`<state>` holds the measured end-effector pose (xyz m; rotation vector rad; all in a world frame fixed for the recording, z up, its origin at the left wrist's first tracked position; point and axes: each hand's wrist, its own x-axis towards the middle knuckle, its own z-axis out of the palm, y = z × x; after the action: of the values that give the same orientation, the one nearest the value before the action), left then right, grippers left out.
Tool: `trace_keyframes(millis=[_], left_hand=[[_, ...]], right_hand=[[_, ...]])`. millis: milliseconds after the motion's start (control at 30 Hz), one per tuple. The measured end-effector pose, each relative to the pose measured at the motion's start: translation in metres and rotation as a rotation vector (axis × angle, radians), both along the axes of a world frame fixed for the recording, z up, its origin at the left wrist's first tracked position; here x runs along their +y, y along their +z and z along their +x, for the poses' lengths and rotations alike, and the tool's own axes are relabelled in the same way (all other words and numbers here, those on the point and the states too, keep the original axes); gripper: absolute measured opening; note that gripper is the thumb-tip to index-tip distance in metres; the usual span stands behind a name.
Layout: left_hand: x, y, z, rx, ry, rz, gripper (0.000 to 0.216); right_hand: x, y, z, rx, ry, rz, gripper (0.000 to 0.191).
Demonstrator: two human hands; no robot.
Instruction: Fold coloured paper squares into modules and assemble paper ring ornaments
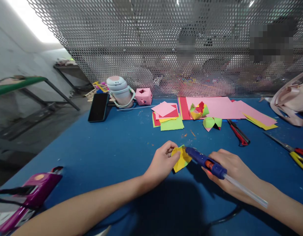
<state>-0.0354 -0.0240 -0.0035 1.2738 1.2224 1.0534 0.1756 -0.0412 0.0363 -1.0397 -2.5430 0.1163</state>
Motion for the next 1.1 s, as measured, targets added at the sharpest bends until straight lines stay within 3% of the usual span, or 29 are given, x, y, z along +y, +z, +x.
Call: trace_keyframes(millis=[233, 1100], left_hand=[[-0.0003, 0.0015, 0.0001, 0.01, 0.005, 0.007, 0.014], [-0.0006, 0.0012, 0.0, 0.007, -0.005, 0.014, 0.016]], right_hand=[[-0.0026, 0.0071, -0.0023, -0.063, -0.076, -0.033, 0.017], [-0.0045, 0.0101, -0.003, -0.09, -0.08, -0.039, 0.018]])
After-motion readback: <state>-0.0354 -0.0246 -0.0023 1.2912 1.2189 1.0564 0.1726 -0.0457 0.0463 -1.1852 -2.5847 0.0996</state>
